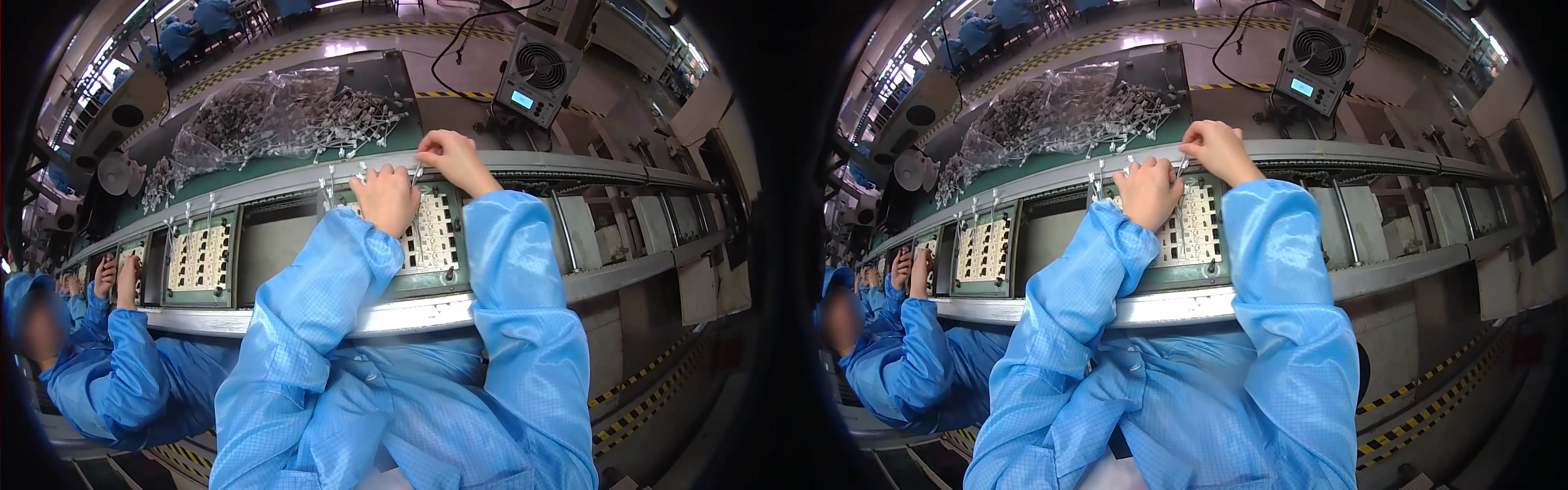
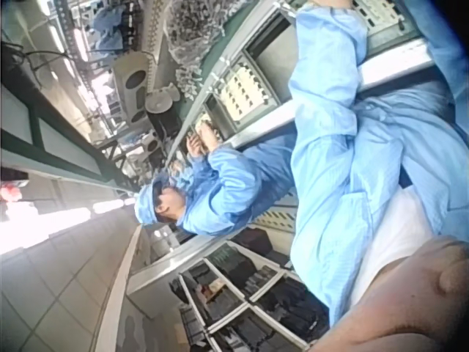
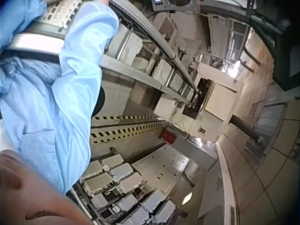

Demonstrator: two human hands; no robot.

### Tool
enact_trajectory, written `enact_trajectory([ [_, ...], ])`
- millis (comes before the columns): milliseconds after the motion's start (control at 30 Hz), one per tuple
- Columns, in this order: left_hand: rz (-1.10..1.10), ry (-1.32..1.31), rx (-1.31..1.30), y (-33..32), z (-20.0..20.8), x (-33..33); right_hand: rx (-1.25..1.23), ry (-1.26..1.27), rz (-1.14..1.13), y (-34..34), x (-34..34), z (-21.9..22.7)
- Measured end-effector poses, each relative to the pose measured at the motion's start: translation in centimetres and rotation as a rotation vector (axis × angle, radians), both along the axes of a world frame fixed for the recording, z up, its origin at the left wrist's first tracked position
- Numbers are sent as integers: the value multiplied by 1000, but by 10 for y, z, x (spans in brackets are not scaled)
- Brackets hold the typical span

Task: Manual assembly of electronic components by inserting wires/connectors into a circuit board or jig on a production line.

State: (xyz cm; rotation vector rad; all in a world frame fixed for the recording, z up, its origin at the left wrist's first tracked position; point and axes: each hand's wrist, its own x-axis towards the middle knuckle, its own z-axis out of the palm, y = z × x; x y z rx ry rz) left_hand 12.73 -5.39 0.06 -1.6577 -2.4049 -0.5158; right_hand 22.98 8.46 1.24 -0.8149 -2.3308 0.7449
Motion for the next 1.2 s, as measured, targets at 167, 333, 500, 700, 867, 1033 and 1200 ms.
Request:
enact_trajectory([
  [167,-71,-65,143,-1,-4,-1,-39,32,-20,-13,29,6],
  [333,-165,-242,80,-5,11,-4,47,6,-28,-10,45,-4],
  [500,-123,-23,136,-9,3,-4,177,-99,18,-18,49,-4],
  [700,-171,51,193,-3,-2,-1,329,-194,-1,-23,50,1],
  [867,-207,76,186,-2,1,2,111,-249,-26,-18,52,1],
  [1033,-216,128,179,-3,2,-1,217,-205,-80,-19,48,0],
  [1200,-201,-73,111,-6,18,-17,192,-272,-105,-25,49,8],
])
